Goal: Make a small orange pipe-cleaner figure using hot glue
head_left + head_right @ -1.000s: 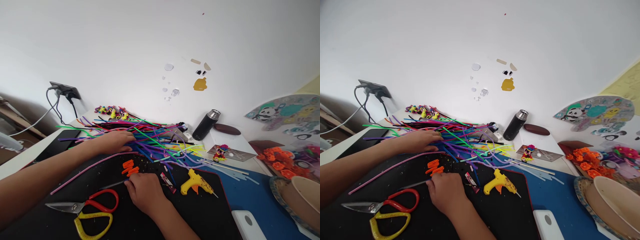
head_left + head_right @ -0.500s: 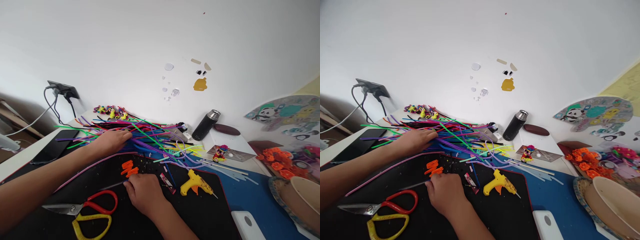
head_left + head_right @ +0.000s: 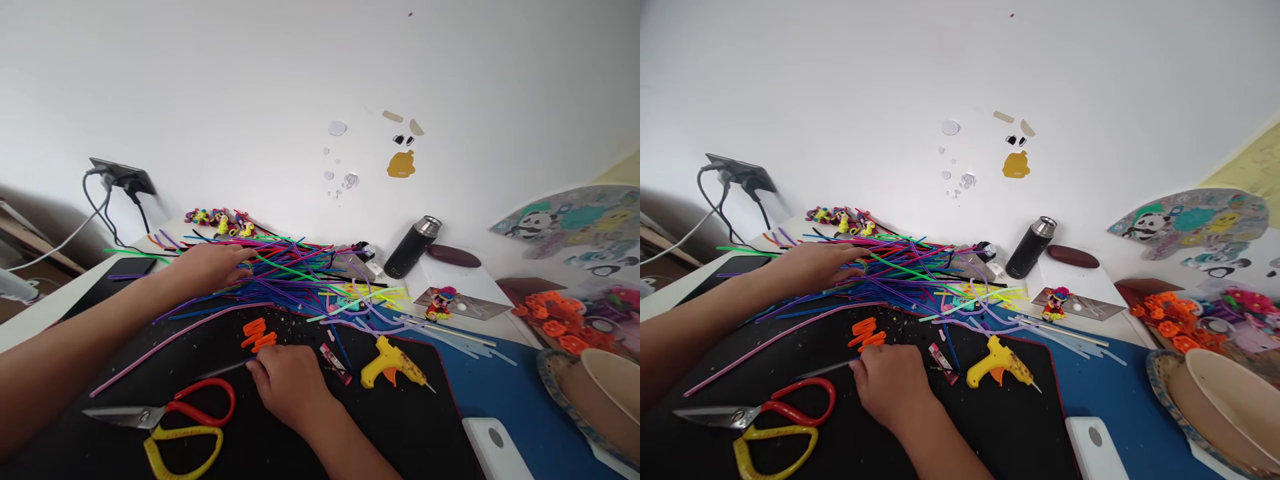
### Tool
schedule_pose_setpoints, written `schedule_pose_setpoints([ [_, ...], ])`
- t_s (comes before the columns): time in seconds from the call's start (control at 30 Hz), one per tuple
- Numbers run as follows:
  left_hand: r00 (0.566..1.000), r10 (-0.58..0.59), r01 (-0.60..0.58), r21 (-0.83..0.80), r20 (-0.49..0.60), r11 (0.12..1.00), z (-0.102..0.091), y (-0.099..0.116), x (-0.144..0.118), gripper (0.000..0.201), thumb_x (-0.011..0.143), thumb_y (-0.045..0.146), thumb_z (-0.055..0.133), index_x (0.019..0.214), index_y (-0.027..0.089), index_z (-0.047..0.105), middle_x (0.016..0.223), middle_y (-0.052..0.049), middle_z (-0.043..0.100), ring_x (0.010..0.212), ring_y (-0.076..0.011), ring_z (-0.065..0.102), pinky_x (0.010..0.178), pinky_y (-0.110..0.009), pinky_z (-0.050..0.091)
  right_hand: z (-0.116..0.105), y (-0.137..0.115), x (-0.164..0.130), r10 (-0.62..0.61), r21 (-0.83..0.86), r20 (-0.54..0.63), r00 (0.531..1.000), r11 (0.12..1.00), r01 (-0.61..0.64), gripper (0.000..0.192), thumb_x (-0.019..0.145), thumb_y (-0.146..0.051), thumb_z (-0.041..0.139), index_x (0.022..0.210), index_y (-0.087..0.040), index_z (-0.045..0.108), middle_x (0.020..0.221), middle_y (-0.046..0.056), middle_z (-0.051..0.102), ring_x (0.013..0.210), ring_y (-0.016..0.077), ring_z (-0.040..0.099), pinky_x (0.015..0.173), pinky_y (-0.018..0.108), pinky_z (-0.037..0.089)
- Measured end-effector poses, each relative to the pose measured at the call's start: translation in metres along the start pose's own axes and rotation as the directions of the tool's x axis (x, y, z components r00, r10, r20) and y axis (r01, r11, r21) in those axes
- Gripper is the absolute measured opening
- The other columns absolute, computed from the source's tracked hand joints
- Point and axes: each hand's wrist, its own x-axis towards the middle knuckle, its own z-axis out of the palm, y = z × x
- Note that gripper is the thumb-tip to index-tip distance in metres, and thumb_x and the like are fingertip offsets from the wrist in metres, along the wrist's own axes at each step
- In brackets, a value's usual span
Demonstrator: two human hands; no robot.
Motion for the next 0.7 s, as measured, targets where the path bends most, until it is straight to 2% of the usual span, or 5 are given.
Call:
schedule_pose_setpoints([
  [0.13,0.989,0.145,-0.144,0.032,-0.032,0.989,0.002,0.013,0.017,0.056,0.102,0.052,0.057,0.15,0.025,0.064,0.151,-0.014,0.066,0.14,-0.0361,0.059,0.119,-0.049,0.042,-0.002,-0.001,0.0,-0.004,-0.001,0.009,1.0,1.0,0.004,0.028,0.11,-0.04,0.056,0.099,-0.02,0.073,0.097,0.006,0.083,0.086,0.0248,0.08,0.066,0.03,0.049],
  [0.23,0.965,0.263,-0.263,0.004,-0.019,0.965,0.014,0.026,0.023,0.071,0.098,0.058,0.065,0.16,0.026,0.053,0.166,-0.014,0.052,0.152,-0.0369,0.046,0.125,-0.051,0.034,-0.002,-0.002,0.0,-0.008,-0.003,0.013,1.0,1.0,0.008,0.029,0.11,-0.04,0.055,0.101,-0.02,0.073,0.099,0.006,0.084,0.087,0.0253,0.08,0.067,0.031,0.05],
  [0.4,0.945,0.327,-0.327,0.001,0.003,0.945,0.03,0.047,0.019,0.039,0.098,0.03,0.069,0.137,0.022,0.069,0.136,-0.014,0.071,0.126,-0.0319,0.066,0.11,-0.042,0.049,-0.002,-0.002,0.0,-0.009,-0.006,0.015,1.0,1.0,0.009,0.029,0.11,-0.041,0.056,0.102,-0.019,0.073,0.098,0.007,0.084,0.086,0.0261,0.08,0.067,0.031,0.051],
  [0.53,0.927,0.374,-0.374,0.057,0.002,0.926,0.034,0.06,0.012,0.019,0.099,0.018,0.063,0.116,0.02,0.071,0.115,-0.011,0.071,0.104,-0.0277,0.07,0.089,-0.037,0.054,-0.002,-0.001,0.0,-0.013,-0.005,0.004,1.0,1.0,0.013,0.029,0.109,-0.041,0.056,0.101,-0.019,0.073,0.097,0.007,0.084,0.086,0.0259,0.08,0.067,0.031,0.051],
  [0.7,0.908,0.419,-0.418,0.07,0.006,0.906,0.037,0.064,0.006,0.015,0.105,0.016,0.054,0.109,0.02,0.068,0.105,-0.009,0.069,0.093,-0.0251,0.068,0.081,-0.035,0.053,0.0,-0.001,0.0,-0.009,0.0,-0.002,1.0,1.0,0.009,0.03,0.11,-0.042,0.055,0.102,-0.019,0.073,0.097,0.007,0.083,0.085,0.0258,0.08,0.067,0.031,0.051],
])
